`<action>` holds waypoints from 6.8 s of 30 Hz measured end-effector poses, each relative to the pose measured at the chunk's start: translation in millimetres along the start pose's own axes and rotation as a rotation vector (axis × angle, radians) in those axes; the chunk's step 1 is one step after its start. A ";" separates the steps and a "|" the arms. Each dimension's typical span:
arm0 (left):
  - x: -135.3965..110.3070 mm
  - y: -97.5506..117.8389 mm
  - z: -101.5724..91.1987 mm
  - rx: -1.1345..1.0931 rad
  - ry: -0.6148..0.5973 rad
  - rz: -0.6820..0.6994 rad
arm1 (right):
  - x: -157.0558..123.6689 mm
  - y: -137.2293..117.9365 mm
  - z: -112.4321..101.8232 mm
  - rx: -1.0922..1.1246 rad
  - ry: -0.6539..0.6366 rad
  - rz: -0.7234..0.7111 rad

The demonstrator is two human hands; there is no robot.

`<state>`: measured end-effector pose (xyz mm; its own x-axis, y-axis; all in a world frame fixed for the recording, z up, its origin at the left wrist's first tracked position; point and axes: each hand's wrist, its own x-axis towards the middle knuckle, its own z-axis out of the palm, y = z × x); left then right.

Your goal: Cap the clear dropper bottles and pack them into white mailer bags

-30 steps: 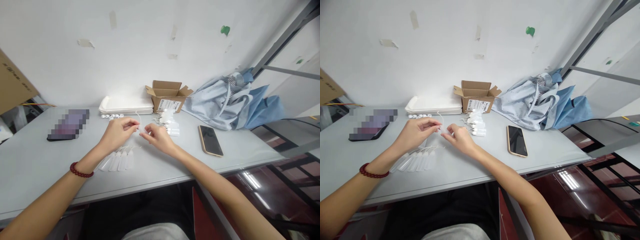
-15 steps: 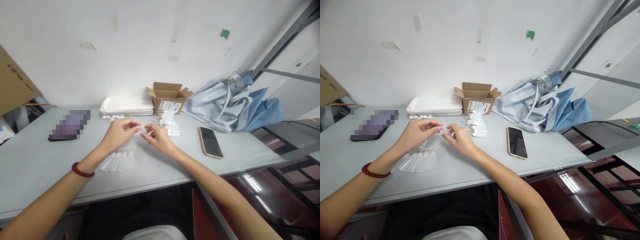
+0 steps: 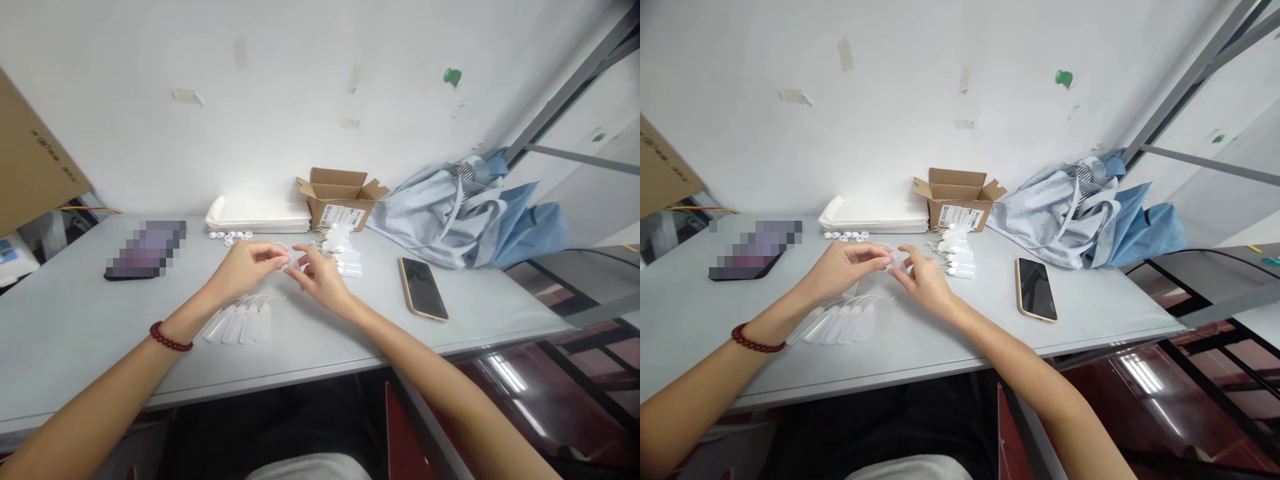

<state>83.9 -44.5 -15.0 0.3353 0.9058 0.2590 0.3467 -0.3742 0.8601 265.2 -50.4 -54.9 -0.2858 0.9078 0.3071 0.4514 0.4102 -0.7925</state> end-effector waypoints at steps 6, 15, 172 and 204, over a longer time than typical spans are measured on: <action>4.6 -1.1 -11.3 0.126 -0.082 -0.030 | 1.2 1.5 -1.7 -0.020 0.004 -0.001; 25.4 -73.3 -86.1 0.642 0.252 -0.187 | 4.3 5.1 -5.0 -0.035 0.045 -0.001; -1.1 0.9 -14.3 0.264 -0.321 0.022 | 4.7 -12.3 -12.8 0.545 -0.062 0.195; -2.0 -3.6 -2.9 0.090 -0.117 -0.016 | 5.0 2.8 -11.7 0.287 0.017 0.083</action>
<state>79.5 -44.3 -17.3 0.4273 0.8844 0.1876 0.4281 -0.3807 0.8196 274.9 -43.7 -49.5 -0.2422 0.9397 0.2416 0.2147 0.2947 -0.9312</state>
